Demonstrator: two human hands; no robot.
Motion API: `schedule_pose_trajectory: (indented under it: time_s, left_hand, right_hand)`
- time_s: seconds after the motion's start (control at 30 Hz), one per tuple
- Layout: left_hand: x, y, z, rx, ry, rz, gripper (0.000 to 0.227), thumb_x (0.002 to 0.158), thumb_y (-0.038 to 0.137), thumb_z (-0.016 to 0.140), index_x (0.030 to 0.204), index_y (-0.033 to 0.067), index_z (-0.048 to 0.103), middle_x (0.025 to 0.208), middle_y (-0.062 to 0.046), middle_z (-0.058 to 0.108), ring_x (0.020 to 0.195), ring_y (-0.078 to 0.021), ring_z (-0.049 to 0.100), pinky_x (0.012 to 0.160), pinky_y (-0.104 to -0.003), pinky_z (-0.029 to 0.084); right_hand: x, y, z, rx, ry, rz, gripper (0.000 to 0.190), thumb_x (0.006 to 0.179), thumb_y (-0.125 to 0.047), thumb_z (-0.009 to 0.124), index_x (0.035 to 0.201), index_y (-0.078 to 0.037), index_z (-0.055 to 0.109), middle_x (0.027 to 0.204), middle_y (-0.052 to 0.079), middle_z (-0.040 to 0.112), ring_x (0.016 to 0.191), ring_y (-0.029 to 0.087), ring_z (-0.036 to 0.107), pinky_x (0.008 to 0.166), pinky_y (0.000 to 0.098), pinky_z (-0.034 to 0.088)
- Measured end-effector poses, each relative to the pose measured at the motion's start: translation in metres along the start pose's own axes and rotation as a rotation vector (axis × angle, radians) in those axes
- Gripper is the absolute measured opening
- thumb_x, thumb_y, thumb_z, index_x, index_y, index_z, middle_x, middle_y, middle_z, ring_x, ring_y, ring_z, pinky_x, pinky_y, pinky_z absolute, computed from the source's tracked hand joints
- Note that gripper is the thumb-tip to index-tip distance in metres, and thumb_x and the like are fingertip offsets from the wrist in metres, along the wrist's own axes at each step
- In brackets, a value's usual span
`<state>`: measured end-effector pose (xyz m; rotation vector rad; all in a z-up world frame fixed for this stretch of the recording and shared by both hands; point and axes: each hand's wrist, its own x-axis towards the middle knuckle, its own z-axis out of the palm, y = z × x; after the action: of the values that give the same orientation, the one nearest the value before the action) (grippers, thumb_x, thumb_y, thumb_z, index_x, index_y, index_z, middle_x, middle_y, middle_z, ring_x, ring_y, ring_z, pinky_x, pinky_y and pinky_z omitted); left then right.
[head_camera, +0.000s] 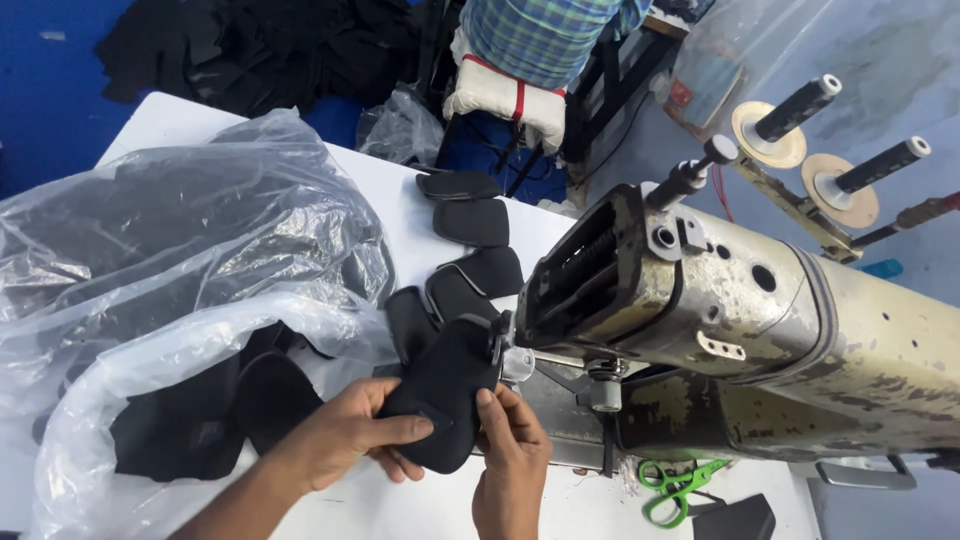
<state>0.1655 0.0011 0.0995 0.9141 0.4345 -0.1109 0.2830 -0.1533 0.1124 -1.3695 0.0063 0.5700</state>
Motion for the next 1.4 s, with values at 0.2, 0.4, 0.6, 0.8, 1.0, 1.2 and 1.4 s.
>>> schedule_pose_trajectory:
  time_s: [0.2, 0.4, 0.6, 0.8, 1.0, 1.2, 1.4]
  left_hand:
    - [0.015, -0.013, 0.008, -0.06, 0.087, 0.124, 0.044, 0.084, 0.026, 0.078, 0.112, -0.0056, 0.065, 0.087, -0.018, 0.079, 0.066, -0.0209, 0.079, 0.056, -0.03, 0.065]
    - [0.025, 0.0, 0.012, -0.091, 0.085, 0.206, 0.042, 0.085, 0.026, 0.077, 0.111, -0.0059, 0.067, 0.087, -0.016, 0.077, 0.065, -0.0192, 0.076, 0.056, -0.03, 0.063]
    - [0.029, 0.016, 0.013, -0.062, 0.12, 0.23, 0.038, 0.087, 0.023, 0.075, 0.111, -0.0056, 0.068, 0.088, -0.013, 0.076, 0.064, -0.0167, 0.074, 0.058, -0.028, 0.063]
    - [0.029, 0.009, 0.016, 0.003, 0.148, 0.314, 0.043, 0.087, 0.025, 0.073, 0.118, -0.0027, 0.063, 0.084, -0.012, 0.075, 0.063, -0.0147, 0.072, 0.055, -0.029, 0.061]
    - [0.05, 0.049, 0.006, 0.477, 0.349, 0.227, 0.063, 0.088, 0.028, 0.077, 0.14, 0.0043, 0.052, 0.071, -0.01, 0.07, 0.052, -0.0117, 0.062, 0.047, -0.027, 0.049]
    - [0.028, 0.047, 0.002, 0.587, 0.597, 0.499, 0.048, 0.089, 0.031, 0.076, 0.125, 0.0037, 0.06, 0.067, -0.01, 0.068, 0.057, -0.0143, 0.067, 0.052, -0.03, 0.052]
    - [-0.044, -0.024, -0.06, 1.502, 1.009, 0.525, 0.047, 0.085, 0.033, 0.073, 0.124, 0.0097, 0.059, 0.122, -0.011, 0.064, 0.116, -0.0313, 0.057, 0.099, -0.047, 0.047]
  right_hand:
    - [-0.001, 0.009, -0.014, 0.089, -0.041, 0.032, 0.027, 0.088, -0.009, 0.071, 0.11, 0.006, 0.071, 0.094, 0.009, 0.076, 0.08, 0.012, 0.072, 0.071, 0.0261, 0.058]
    - [-0.003, 0.021, -0.024, -0.184, -0.043, -0.043, 0.023, 0.084, -0.012, 0.076, 0.097, 0.006, 0.077, 0.077, 0.009, 0.074, 0.065, 0.014, 0.066, 0.058, 0.0303, 0.056]
    - [0.006, 0.006, -0.013, -0.065, -0.105, -0.03, 0.025, 0.09, -0.018, 0.076, 0.091, 0.007, 0.073, 0.069, 0.006, 0.065, 0.058, 0.012, 0.056, 0.057, 0.0277, 0.05]
    - [0.007, 0.017, -0.019, -0.086, -0.046, -0.036, 0.023, 0.088, -0.018, 0.077, 0.088, 0.005, 0.077, 0.065, 0.006, 0.063, 0.055, 0.012, 0.05, 0.053, 0.027, 0.041]
    - [0.0, 0.007, -0.002, -0.145, -0.204, -0.052, 0.022, 0.09, -0.017, 0.074, 0.088, 0.005, 0.076, 0.073, 0.006, 0.071, 0.061, 0.011, 0.058, 0.057, 0.0265, 0.048]
    - [0.018, 0.072, -0.053, -0.259, -0.414, -0.024, 0.021, 0.089, -0.015, 0.075, 0.087, 0.006, 0.077, 0.074, 0.008, 0.073, 0.063, 0.014, 0.067, 0.058, 0.0287, 0.056]
    - [0.039, 0.112, -0.098, -0.421, -0.337, 0.205, 0.023, 0.085, -0.02, 0.077, 0.091, 0.002, 0.081, 0.068, 0.012, 0.076, 0.054, 0.017, 0.068, 0.052, 0.031, 0.054]
